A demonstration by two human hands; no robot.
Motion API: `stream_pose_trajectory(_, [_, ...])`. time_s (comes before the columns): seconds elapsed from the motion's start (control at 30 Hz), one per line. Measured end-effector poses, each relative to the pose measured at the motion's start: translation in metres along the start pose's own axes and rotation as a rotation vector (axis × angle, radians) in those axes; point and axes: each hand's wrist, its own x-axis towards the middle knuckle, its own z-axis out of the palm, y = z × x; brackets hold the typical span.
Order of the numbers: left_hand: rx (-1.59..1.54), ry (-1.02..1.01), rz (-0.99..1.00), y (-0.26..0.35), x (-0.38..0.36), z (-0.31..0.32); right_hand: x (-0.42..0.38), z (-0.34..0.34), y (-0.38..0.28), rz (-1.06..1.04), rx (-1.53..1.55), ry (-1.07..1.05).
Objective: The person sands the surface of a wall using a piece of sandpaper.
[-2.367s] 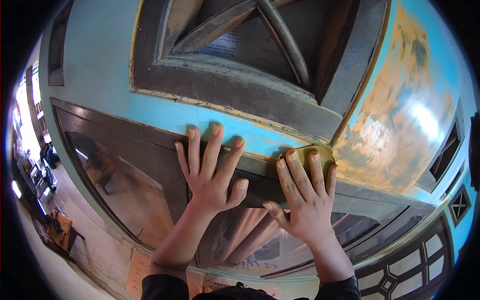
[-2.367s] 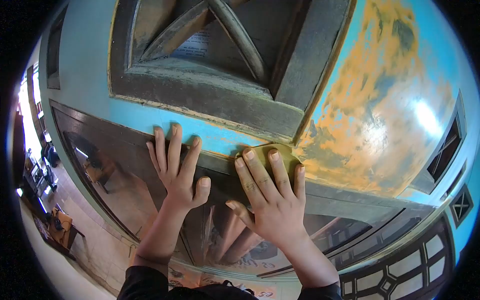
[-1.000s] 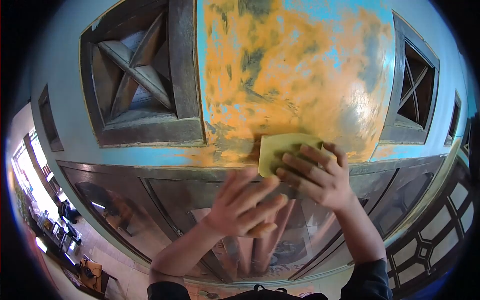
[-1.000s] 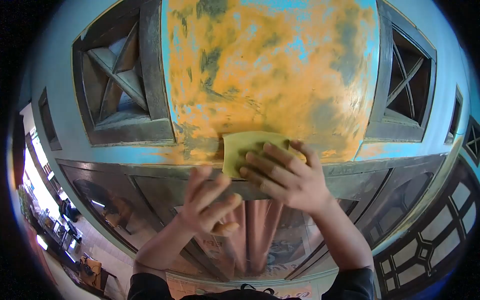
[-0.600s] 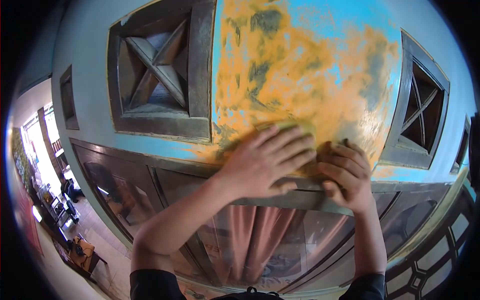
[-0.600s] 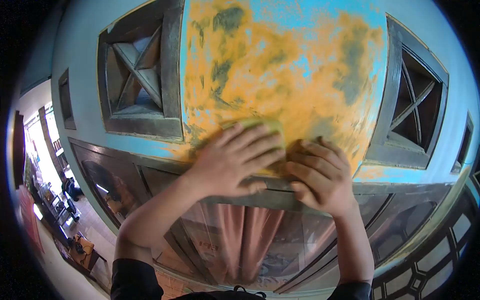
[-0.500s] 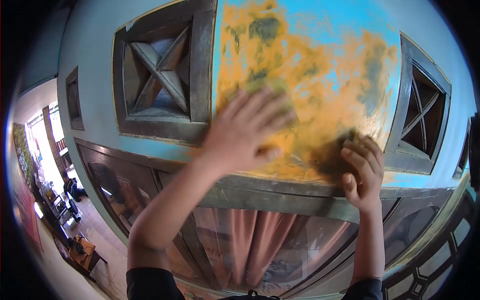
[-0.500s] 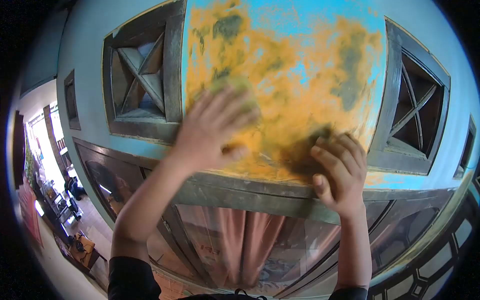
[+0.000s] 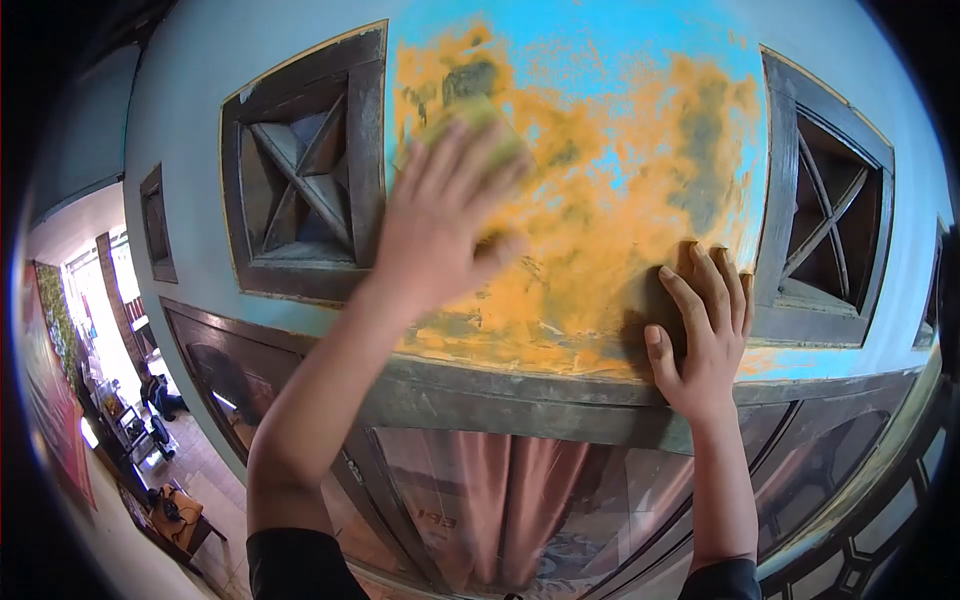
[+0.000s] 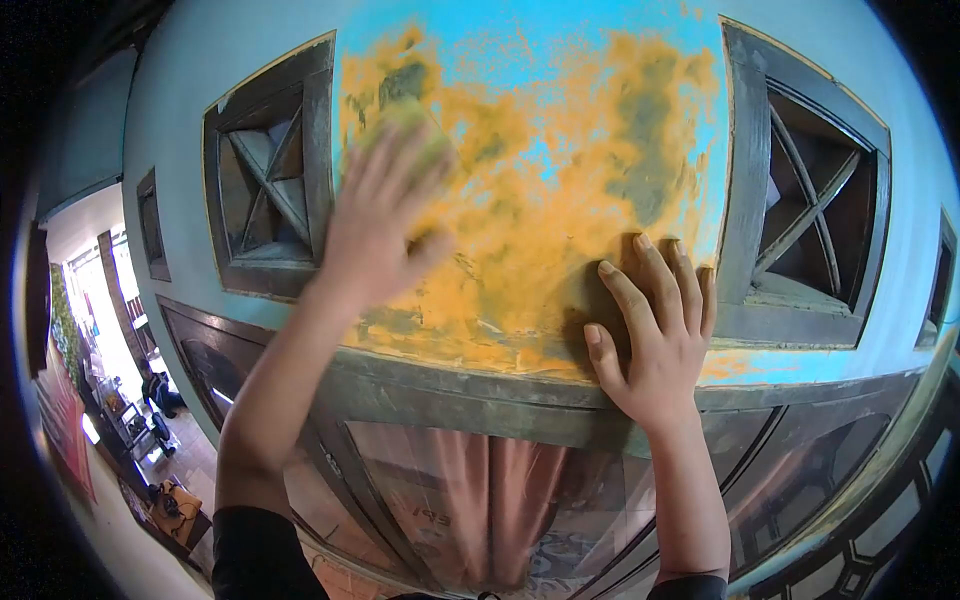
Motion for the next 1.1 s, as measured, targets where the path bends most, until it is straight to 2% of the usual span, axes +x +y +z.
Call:
stream_pose_trajectory(0.1, [-0.062, 0.157, -0.168, -0.026, 0.031, 0.005, 0.001, 0.0, 0.001, 0.019, -0.01, 0.011])
stream_pose_trajectory(0.2, [0.017, 0.022, -0.122, 0.014, 0.02, 0.001, -0.003, -0.002, 0.001, 0.036, -0.008, 0.001])
stream_pose_trajectory(0.27, [-0.127, -0.13, 0.098, 0.06, -0.011, 0.002, -0.003, -0.002, 0.001, 0.039, -0.002, -0.004])
stream_pose_trajectory(0.37, [-0.257, -0.224, 0.311, 0.076, -0.045, 0.007, -0.003, -0.004, 0.001, 0.031, -0.009, -0.041])
stream_pose_trajectory(0.47, [-0.046, -0.083, 0.136, 0.023, 0.0, -0.005, 0.002, -0.007, 0.001, 0.013, -0.022, -0.078])
stream_pose_trajectory(0.57, [-0.01, 0.173, -0.067, -0.045, 0.051, 0.005, 0.019, -0.011, 0.008, -0.035, -0.044, -0.103])
stream_pose_trajectory(0.7, [-0.009, 0.303, -0.207, -0.058, 0.072, 0.014, 0.028, -0.015, 0.018, -0.063, -0.054, -0.107])
stream_pose_trajectory(0.8, [0.05, 0.136, -0.097, -0.003, 0.045, 0.01, 0.021, -0.015, 0.02, -0.051, -0.055, -0.112])
stream_pose_trajectory(0.87, [-0.028, -0.207, 0.119, 0.06, 0.006, -0.002, 0.018, -0.014, 0.022, -0.05, -0.045, -0.1])
stream_pose_trajectory(0.93, [-0.198, -0.227, 0.346, 0.101, -0.042, 0.008, 0.016, -0.015, 0.021, -0.034, -0.022, -0.106])
stream_pose_trajectory(1.03, [-0.028, -0.242, 0.336, 0.058, 0.01, -0.004, 0.017, -0.016, 0.022, -0.033, -0.023, -0.101])
stream_pose_trajectory(1.1, [0.058, -0.044, 0.161, 0.015, 0.055, -0.003, 0.014, -0.014, 0.023, -0.028, -0.016, -0.096])
